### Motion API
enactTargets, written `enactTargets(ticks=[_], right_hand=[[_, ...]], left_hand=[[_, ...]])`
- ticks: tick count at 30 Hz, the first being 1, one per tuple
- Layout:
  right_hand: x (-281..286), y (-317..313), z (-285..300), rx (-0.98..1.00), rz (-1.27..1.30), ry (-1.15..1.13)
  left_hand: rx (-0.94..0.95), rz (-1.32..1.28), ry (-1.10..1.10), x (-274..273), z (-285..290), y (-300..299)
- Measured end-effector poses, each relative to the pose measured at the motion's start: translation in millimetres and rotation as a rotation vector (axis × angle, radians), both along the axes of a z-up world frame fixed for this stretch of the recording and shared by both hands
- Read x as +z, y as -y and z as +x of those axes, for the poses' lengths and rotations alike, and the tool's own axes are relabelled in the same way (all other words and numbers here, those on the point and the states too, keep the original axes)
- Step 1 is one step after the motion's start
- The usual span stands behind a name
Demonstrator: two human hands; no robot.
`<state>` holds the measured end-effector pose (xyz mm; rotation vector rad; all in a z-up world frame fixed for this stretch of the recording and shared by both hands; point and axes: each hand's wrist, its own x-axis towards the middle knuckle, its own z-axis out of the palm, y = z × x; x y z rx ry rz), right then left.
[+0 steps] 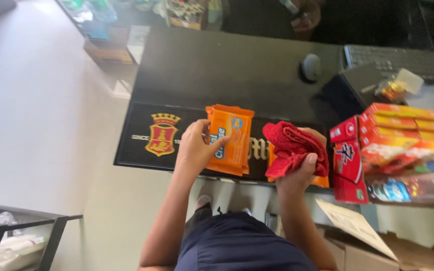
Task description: The recorder wipes down snack packages with a cloth and places them onto shelves in a store.
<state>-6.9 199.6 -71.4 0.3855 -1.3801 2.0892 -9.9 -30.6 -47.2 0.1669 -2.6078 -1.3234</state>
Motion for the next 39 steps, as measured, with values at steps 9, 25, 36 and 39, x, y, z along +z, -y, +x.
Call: enactTargets(ticks=[9,25,36,39], right_hand=[[40.5,55.8,16.8,0.042,0.358,-0.228],[57.9,80.1,18.8,0.084,0.545,-0.258],[54.4,70.5,-2.9,-0.191,0.68,-0.479],[45.1,43.6,-6.4,-0.068,0.474,-0.179]], left_hand=[[-0.264,1.307,-0.257,22.8,46.2,-22.2],[-0.571,0.733,-0.604,33.7,71.2,-38.9],[-0.686,0.937,-0.467,23.7,79.0,-44.7],[-0.595,0.624,-0.454,25.0,81.4,-45.2]])
